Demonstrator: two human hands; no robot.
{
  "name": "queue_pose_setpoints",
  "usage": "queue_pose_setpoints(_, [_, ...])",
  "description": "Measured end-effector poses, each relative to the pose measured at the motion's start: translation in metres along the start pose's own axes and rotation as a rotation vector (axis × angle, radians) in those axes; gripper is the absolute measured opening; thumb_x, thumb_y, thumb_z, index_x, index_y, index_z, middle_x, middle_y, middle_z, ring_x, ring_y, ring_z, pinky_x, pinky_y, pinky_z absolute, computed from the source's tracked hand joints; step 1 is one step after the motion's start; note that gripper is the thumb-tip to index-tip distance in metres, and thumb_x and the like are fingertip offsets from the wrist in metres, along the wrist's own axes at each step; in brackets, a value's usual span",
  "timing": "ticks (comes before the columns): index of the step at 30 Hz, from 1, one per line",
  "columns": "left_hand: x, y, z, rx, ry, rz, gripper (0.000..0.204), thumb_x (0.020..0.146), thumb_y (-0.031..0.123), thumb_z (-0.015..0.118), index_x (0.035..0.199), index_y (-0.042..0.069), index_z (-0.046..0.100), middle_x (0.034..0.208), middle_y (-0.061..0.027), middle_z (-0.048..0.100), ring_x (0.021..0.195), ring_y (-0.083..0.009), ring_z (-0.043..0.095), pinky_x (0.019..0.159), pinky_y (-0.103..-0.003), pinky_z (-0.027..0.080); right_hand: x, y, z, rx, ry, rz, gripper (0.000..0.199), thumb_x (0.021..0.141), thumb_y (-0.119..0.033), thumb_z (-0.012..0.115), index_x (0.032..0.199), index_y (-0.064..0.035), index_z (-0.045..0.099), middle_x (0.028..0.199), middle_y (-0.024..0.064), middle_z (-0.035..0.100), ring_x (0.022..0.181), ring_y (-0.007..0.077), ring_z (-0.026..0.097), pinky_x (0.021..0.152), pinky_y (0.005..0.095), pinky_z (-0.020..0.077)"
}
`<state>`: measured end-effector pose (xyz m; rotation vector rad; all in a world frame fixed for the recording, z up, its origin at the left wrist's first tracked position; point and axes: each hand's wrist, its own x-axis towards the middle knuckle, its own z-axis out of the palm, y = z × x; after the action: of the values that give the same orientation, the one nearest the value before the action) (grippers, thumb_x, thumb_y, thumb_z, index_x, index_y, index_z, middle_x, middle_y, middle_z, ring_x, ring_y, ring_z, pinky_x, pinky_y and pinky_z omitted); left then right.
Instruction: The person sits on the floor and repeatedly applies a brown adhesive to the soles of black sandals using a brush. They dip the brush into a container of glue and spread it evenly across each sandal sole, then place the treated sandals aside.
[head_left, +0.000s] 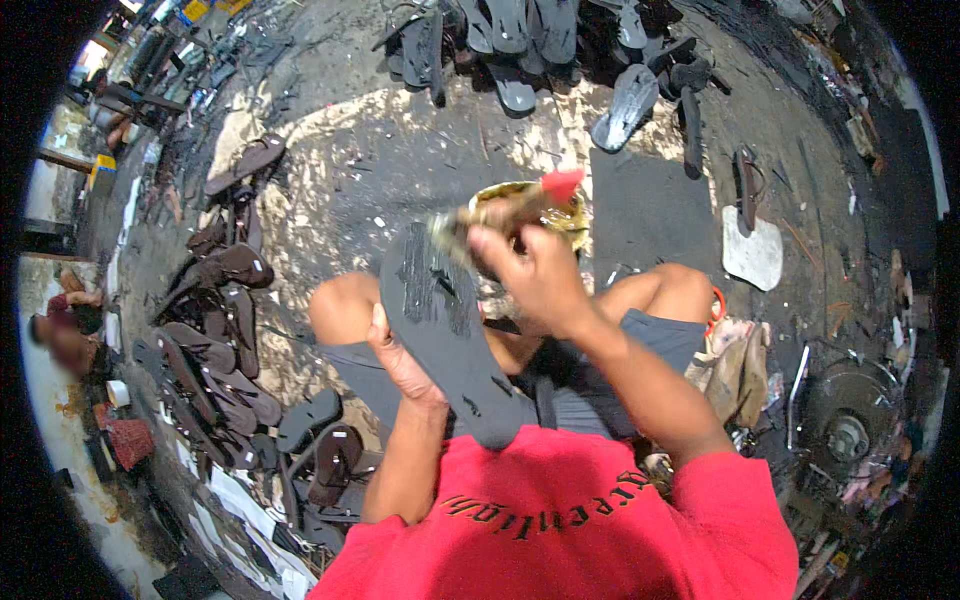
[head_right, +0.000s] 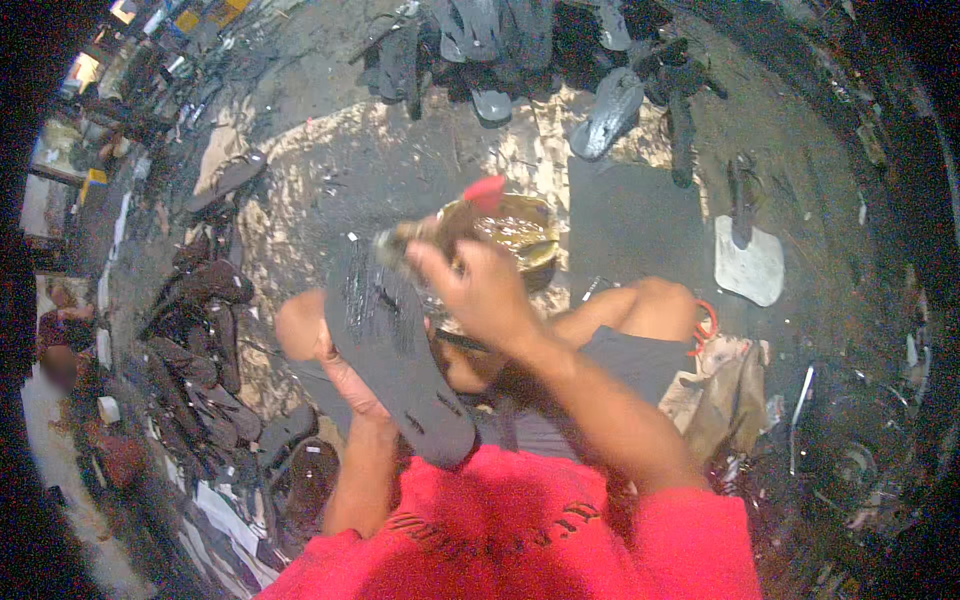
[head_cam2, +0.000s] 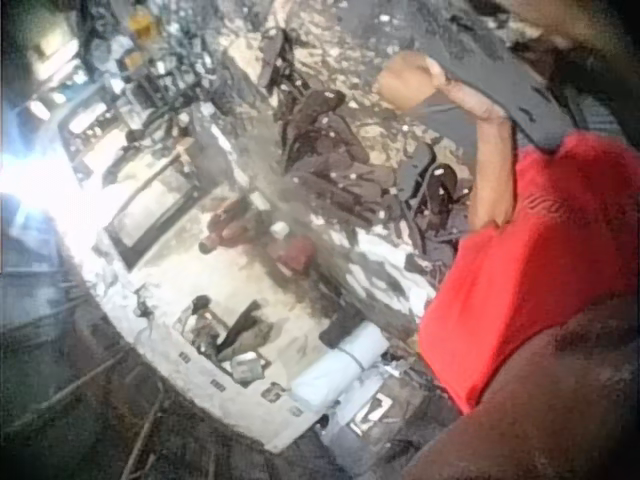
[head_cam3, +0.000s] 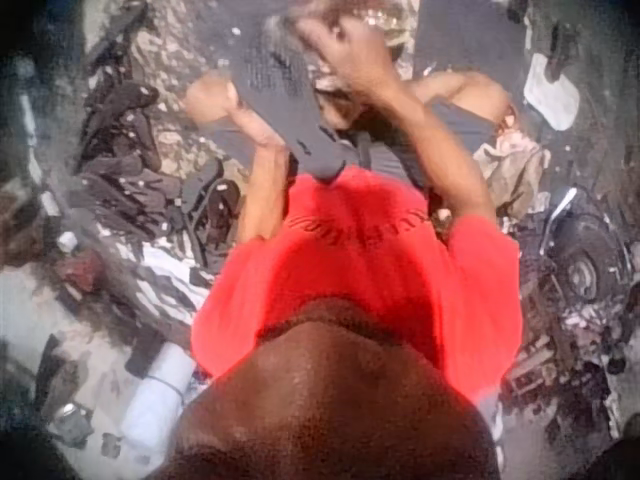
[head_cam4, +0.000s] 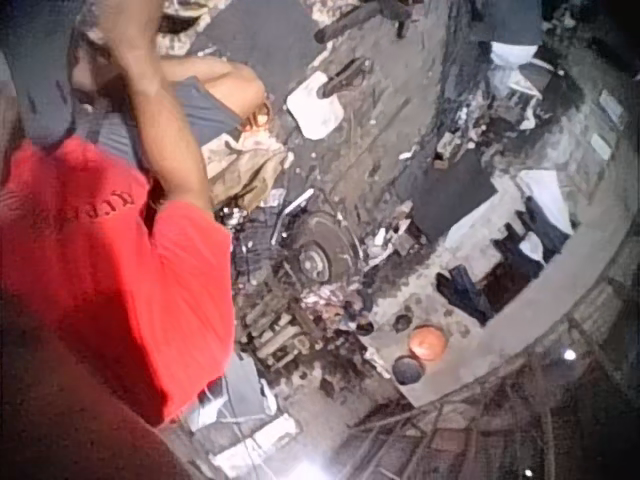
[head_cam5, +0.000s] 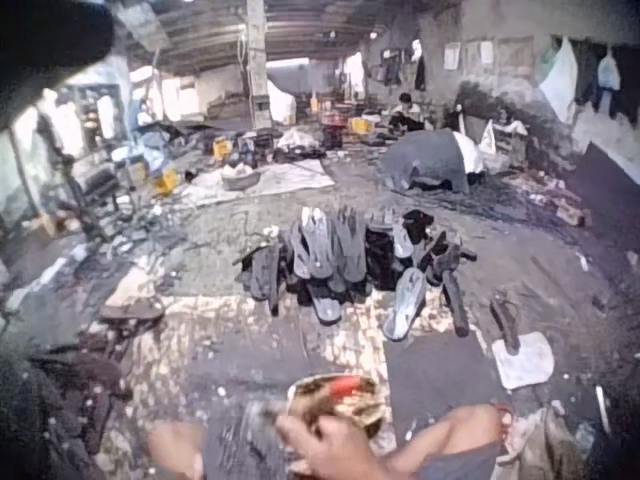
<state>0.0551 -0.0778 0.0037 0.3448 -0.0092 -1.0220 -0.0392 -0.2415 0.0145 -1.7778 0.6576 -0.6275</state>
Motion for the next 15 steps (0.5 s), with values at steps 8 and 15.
queue_pose_setpoints(8, [-0.081,0.007,-0.009,0.161,0.186,-0.288,0.09,0.09,0.08,0.046,0.14,0.005,0.053,0.128,-0.0158,0.064,0.099,-0.0277,0.068,0.084,-0.043,0.058,0.058,0.118,-0.027,-0.949,-0.129,-0.15,0.037,0.087,-0.044,0.077,0.096,-0.0079,0.077,0.083,0.0181,0.07,0.082,0.0358,0.067,0.074,0.0484,0.0525])
queue_pose_setpoints(15, [-0.077,-0.007,-0.031,0.36,0.405,-0.217,0.087,0.092,0.08,0.045,0.134,0.004,0.054,0.108,-0.0138,0.068,0.083,-0.022,0.068,0.071,-0.034,0.058,0.036,0.108,-0.104,-0.248,0.295,-0.18,0.021,0.094,-0.02,0.075,0.106,-0.0032,0.076,0.105,0.0085,0.076,0.099,0.0137,0.069,0.086,0.0302,0.0521])
